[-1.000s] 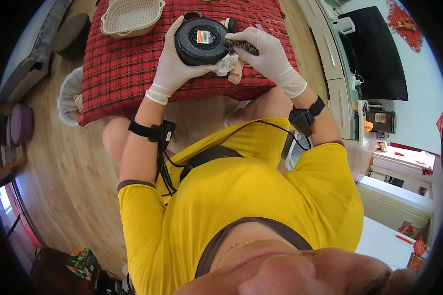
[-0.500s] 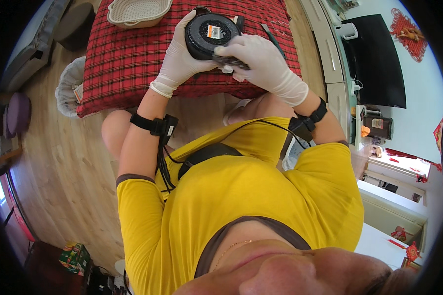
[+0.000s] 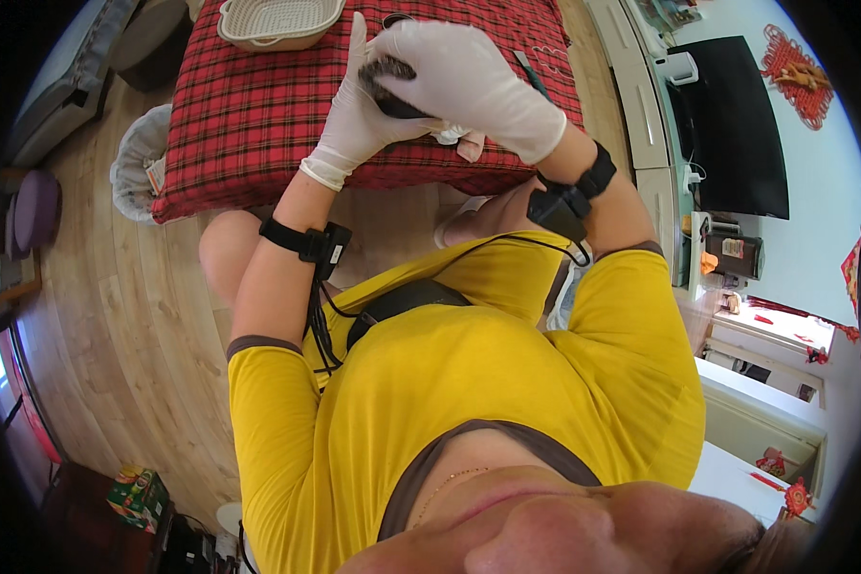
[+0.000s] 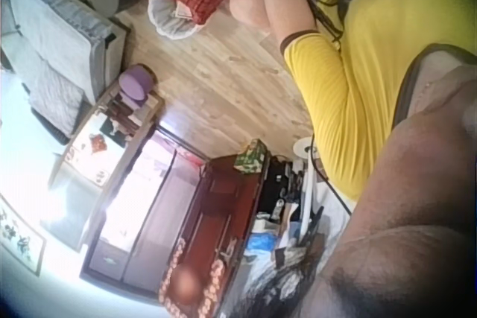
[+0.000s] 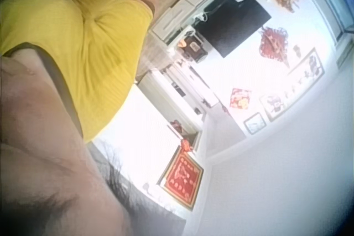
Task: The person cleans a black cup by spraying it with a cleaning solution and wiping all surfaces thoroughly with a cloth while sitting at a table.
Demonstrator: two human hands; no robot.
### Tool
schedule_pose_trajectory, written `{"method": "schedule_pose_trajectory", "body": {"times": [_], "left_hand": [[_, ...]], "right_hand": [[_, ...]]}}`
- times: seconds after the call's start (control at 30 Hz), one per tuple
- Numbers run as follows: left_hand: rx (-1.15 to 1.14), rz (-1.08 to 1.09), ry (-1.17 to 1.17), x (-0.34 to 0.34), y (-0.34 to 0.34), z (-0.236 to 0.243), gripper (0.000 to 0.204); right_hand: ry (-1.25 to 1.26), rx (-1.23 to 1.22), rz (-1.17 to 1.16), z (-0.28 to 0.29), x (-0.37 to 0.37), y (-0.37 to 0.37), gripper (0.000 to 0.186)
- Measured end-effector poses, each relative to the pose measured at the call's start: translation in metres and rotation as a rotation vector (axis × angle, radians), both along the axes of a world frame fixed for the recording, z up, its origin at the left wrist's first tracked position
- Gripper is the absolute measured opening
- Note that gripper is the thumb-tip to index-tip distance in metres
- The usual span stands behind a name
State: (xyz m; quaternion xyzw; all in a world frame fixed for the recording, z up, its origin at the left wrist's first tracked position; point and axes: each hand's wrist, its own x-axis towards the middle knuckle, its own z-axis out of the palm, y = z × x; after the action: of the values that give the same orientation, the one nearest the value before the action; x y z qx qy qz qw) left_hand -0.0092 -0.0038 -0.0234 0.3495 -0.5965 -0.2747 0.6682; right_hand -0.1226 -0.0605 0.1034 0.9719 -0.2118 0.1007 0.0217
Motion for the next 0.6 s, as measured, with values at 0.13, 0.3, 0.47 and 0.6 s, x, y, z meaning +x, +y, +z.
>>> {"method": "schedule_pose_trajectory", "body": {"times": [0.13, 0.3, 0.47, 0.6], "left_hand": [[0.102, 0.008, -0.011, -0.003, 0.005, 0.011, 0.152], [0.096, 0.029, -0.021, 0.0, 0.005, 0.008, 0.152], [0.101, -0.009, 0.016, -0.004, 0.0, 0.007, 0.151], [0.118, -0.008, 0.016, -0.002, 0.004, 0.005, 0.148]], "right_hand": [[0.019, 0.328, -0.044, 0.031, 0.009, -0.027, 0.023], [0.015, 0.343, -0.177, 0.031, 0.008, -0.053, 0.024], [0.031, 0.386, -0.31, 0.032, -0.01, -0.07, 0.025], [-0.034, 0.58, -0.281, 0.026, -0.041, -0.077, 0.023]]}}
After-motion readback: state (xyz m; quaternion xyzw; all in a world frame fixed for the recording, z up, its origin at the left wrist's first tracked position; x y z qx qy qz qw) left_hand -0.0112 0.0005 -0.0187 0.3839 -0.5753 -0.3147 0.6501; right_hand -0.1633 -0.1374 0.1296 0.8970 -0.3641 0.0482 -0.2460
